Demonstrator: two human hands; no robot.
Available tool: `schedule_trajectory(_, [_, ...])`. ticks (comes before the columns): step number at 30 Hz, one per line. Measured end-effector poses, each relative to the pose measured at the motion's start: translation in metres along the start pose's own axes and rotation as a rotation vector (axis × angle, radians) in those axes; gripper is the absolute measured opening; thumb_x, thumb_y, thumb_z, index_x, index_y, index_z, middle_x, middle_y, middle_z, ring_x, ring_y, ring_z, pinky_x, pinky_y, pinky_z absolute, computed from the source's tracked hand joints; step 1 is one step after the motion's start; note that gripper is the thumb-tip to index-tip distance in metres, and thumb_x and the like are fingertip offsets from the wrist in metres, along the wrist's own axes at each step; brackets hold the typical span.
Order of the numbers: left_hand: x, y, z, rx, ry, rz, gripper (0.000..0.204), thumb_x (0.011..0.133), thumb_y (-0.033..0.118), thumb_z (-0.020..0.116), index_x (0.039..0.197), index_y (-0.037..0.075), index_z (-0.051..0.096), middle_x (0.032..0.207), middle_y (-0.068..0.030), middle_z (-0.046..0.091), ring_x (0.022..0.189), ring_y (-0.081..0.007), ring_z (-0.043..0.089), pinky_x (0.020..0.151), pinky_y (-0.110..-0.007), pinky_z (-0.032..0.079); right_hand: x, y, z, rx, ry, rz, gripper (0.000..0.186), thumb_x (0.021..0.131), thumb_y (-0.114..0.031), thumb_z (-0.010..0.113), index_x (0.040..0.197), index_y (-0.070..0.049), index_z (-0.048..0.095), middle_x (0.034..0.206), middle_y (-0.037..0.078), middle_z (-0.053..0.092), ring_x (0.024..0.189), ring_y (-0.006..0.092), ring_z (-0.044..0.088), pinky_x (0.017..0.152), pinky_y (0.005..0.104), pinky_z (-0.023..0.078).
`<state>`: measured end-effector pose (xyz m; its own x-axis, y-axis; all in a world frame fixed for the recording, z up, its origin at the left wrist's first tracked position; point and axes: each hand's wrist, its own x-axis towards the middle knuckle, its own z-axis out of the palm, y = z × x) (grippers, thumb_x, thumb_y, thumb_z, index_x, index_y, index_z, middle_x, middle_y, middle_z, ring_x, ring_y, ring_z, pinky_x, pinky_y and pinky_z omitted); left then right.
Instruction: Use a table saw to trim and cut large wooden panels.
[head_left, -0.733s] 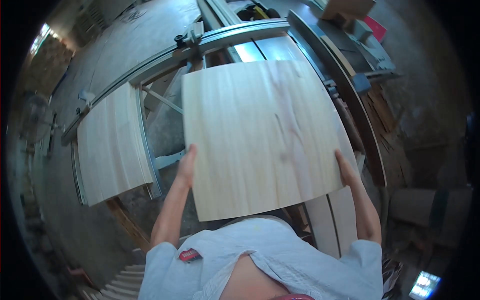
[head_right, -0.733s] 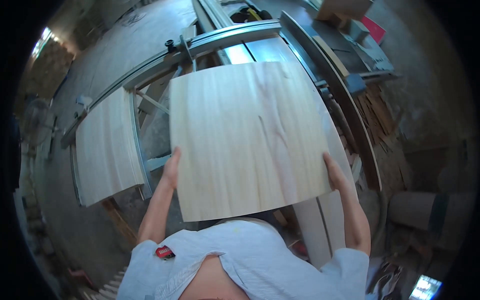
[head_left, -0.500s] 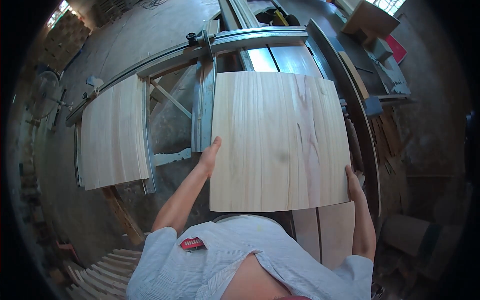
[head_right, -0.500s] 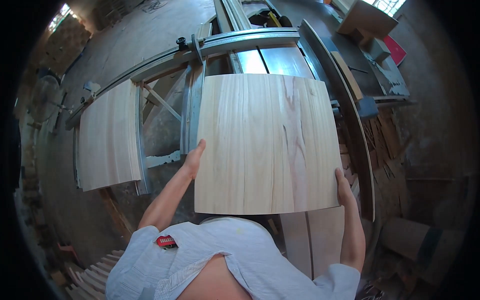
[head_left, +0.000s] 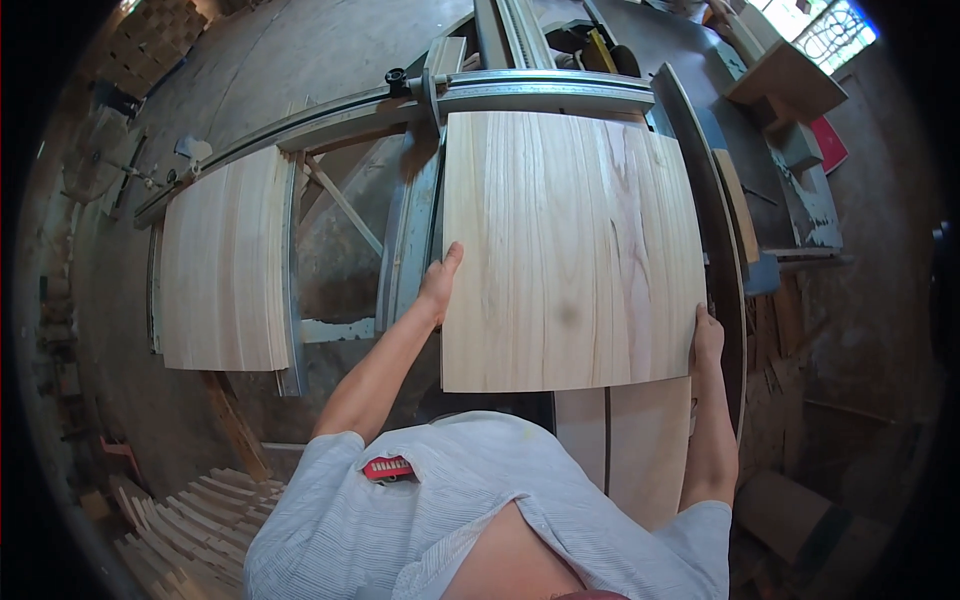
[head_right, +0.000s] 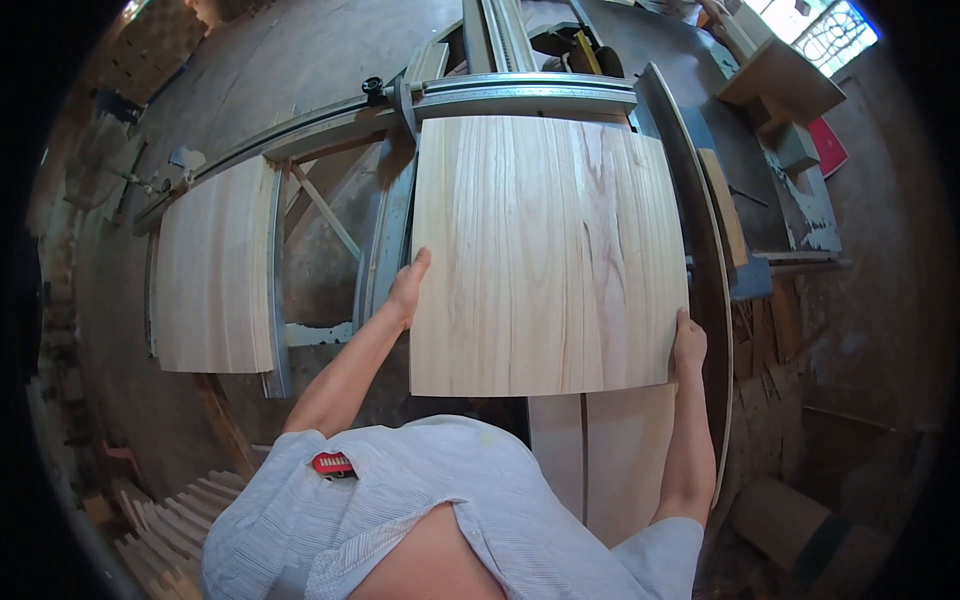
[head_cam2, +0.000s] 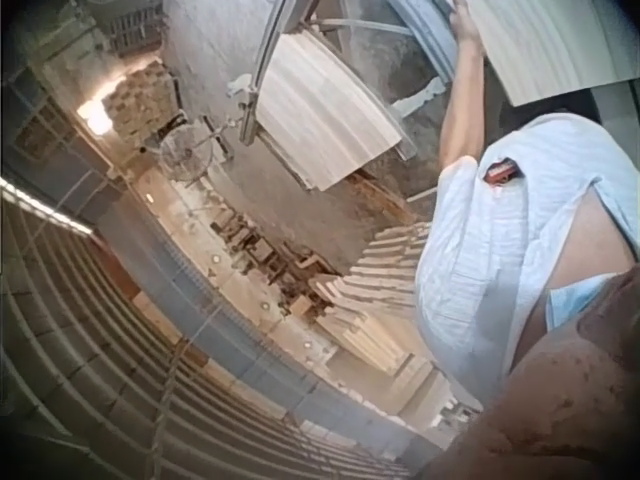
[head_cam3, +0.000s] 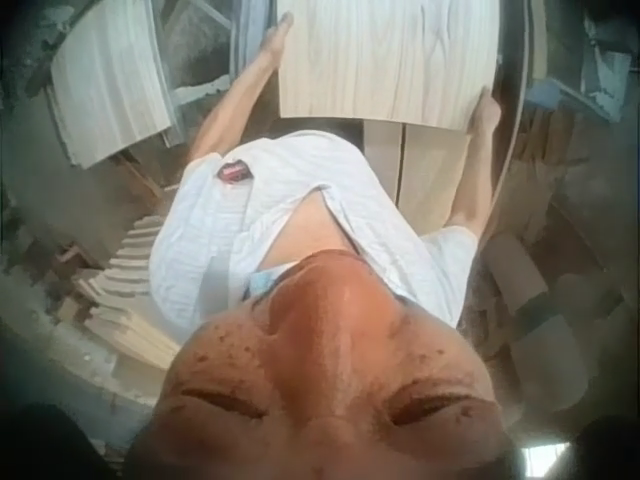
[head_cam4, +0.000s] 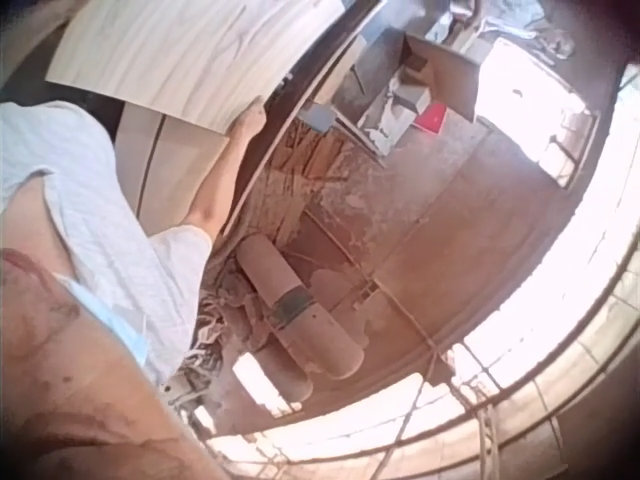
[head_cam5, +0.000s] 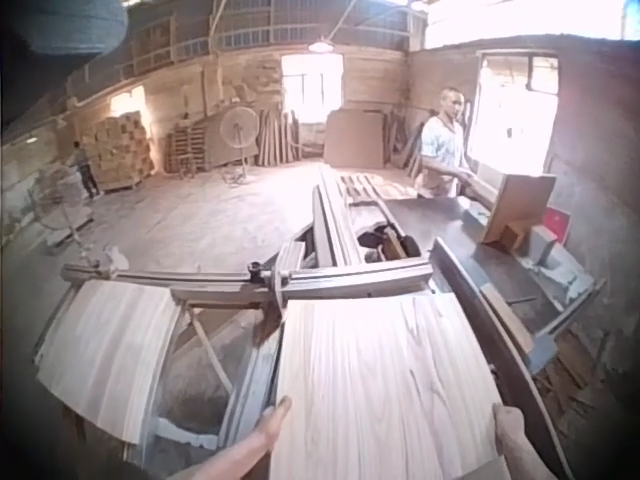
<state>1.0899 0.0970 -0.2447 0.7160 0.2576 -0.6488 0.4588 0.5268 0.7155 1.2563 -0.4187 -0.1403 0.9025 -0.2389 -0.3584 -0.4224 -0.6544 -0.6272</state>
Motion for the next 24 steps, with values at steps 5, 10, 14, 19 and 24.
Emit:
schedule_trajectory(5, [0.03,0.018,0.006,-0.003,0.064,-0.009,0.097,0.093,0.067,0.054,0.137,-0.018,0.038,0.132,-0.0264,0.054,0.121,-0.0308,0.056,0.1,-0.043,0.048,0.028,-0.048,0.018,-0.127,0.023,-0.097,0.058,0.1,-0.047,0.05,0.106,0.006,0.07,0.095,0.019,0.072,0.09,0.0291,0.067,0.081,0.0388,0.049])
schedule_trajectory(10, [0.045,0.021,0.018,-0.122,-0.013,-0.044,0.071,0.099,0.056,0.05,0.136,-0.005,0.05,0.132,-0.0164,0.06,0.119,-0.0253,0.059,0.101,-0.04,0.048,0.054,-0.067,0.032,-0.201,0.106,-0.127,0.058,0.1,-0.049,0.048,0.108,0.004,0.07,0.1,0.023,0.072,0.097,0.0365,0.068,0.085,0.0428,0.049])
schedule_trajectory(14, [0.037,0.031,0.024,-0.099,0.029,0.028,0.067,0.099,0.054,0.052,0.134,-0.004,0.052,0.127,-0.0135,0.062,0.114,-0.0234,0.061,0.099,-0.038,0.049,0.08,-0.065,0.025,-0.22,0.036,-0.166,0.057,0.099,-0.049,0.049,0.112,0.003,0.069,0.107,0.024,0.07,0.104,0.0381,0.066,0.089,0.043,0.049])
schedule_trajectory(19, [0.021,0.037,0.026,0.263,0.211,0.082,0.057,0.1,0.045,0.056,0.126,-0.006,0.056,0.119,-0.0142,0.065,0.109,-0.0225,0.062,0.094,-0.036,0.048,0.085,-0.045,0.01,-0.09,-0.161,-0.107,0.054,0.101,-0.043,0.049,0.119,0.005,0.066,0.113,0.023,0.069,0.111,0.0338,0.064,0.096,0.0388,0.046])
schedule_trajectory(24, [0.009,0.024,0.04,0.05,0.274,0.093,0.042,0.103,0.032,0.055,0.12,-0.006,0.057,0.113,-0.0144,0.065,0.1,-0.0233,0.063,0.088,-0.039,0.05,0.086,-0.006,-0.002,0.026,-0.154,-0.009,0.063,0.102,-0.048,0.046,0.121,0.01,0.063,0.118,0.028,0.066,0.116,0.0367,0.062,0.1,0.0387,0.044])
